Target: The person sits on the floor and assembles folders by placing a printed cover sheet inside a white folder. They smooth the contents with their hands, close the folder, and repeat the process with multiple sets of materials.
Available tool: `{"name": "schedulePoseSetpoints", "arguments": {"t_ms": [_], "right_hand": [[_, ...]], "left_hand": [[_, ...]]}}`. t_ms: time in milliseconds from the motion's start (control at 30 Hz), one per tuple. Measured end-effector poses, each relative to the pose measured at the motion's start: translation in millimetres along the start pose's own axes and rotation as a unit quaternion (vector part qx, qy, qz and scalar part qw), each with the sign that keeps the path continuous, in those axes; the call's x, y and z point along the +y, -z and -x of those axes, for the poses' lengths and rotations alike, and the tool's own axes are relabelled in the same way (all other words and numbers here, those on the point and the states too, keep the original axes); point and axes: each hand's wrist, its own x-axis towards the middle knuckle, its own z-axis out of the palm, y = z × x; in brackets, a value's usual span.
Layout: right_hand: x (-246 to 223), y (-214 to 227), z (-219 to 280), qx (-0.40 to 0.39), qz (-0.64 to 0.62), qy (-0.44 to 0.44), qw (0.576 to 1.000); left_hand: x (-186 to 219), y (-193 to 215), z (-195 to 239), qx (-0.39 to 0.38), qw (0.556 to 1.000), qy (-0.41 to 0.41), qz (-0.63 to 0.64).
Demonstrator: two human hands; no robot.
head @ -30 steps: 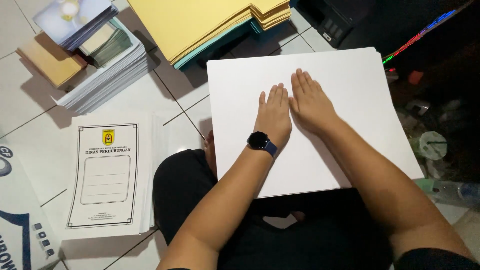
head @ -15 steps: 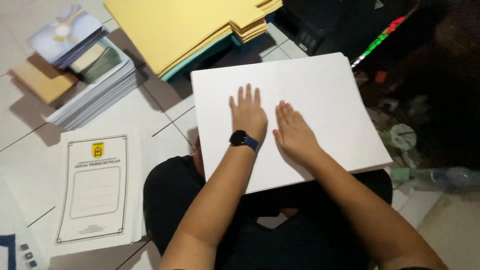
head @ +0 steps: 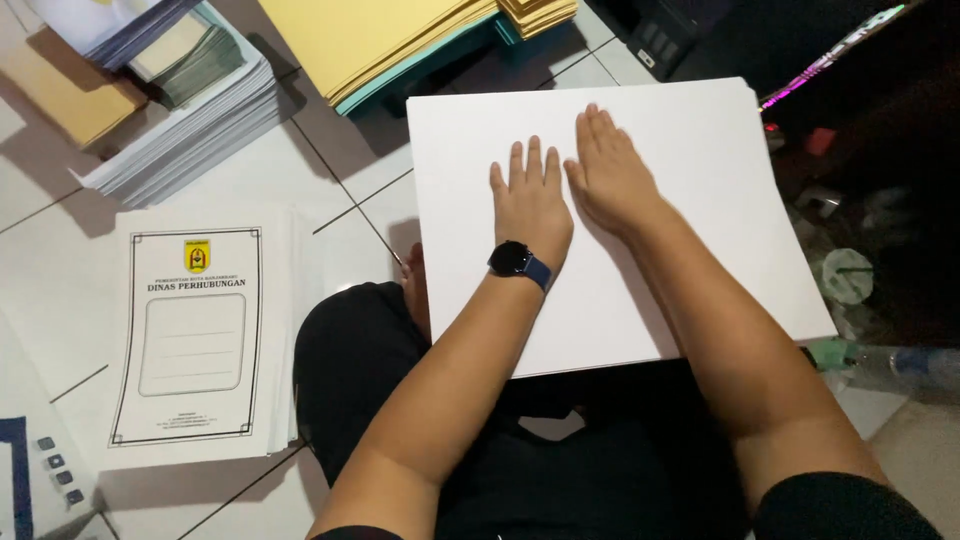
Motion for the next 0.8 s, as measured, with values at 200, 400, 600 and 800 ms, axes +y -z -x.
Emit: {"name": "schedulePoseSetpoints", "arguments": {"t_ms": [200,400,600,800], "right_hand": [[-1.6,14.2,-31.9,0.001,-0.056,-0.013,0.998],[-21.5,2.5,68.9,-0.015,-0.018,-0.001,1.000],[-25.7,-19.2,174.8,-0.108,0.027,0.049,0.993],[99.0,-16.7,197.0,0.022,0.030,-0.195,0.980]], "left_hand": [[-4.2,-36.0,-11.0,0.096,0.992,0.008,-0.081],[-2.9,-6.2,-7.5,-0.009,1.000,0.000,-0.018],[-4.6,-4.1,-5.2,0.031,0.999,-0.009,-0.043],[-8.6,-47.6,-14.2,0.049,0.983,-0.174,-0.035]]}}
